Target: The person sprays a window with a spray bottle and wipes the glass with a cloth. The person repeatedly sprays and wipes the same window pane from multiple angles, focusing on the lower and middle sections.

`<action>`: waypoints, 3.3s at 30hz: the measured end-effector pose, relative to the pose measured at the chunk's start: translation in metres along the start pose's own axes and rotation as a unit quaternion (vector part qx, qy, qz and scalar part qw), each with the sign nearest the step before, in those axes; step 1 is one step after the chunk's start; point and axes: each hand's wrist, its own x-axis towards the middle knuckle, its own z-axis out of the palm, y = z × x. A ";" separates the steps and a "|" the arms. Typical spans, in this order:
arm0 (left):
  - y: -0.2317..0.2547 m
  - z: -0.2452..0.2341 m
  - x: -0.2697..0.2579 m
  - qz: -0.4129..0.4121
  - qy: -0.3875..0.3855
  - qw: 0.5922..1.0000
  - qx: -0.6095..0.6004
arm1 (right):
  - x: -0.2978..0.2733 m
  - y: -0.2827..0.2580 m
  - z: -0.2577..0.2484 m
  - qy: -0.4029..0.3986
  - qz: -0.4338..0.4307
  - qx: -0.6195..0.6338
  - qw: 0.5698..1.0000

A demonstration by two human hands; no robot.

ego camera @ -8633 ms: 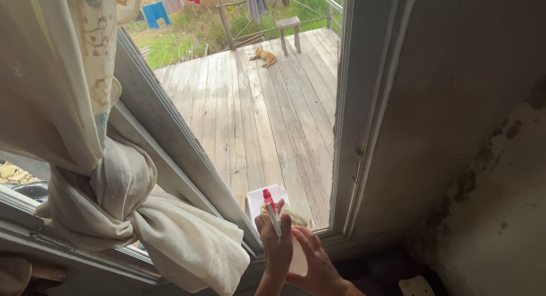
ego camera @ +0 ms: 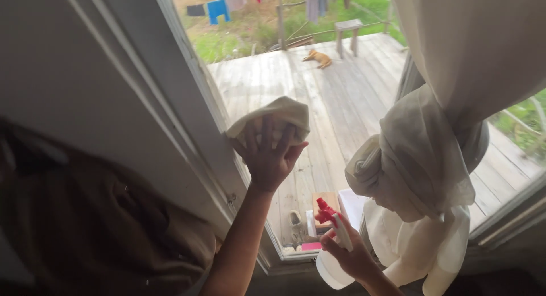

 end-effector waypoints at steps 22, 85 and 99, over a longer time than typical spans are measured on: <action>-0.048 -0.044 0.065 -0.034 -0.121 0.992 -0.030 | -0.048 0.054 0.085 0.182 0.028 0.058 0.981; -0.001 0.149 -0.067 0.053 0.191 0.979 -0.051 | 0.100 -0.043 0.017 0.107 -0.230 -0.016 0.967; 0.017 0.055 -0.086 0.150 0.060 0.974 -0.158 | 0.056 -0.012 0.028 0.194 -0.156 -0.029 0.968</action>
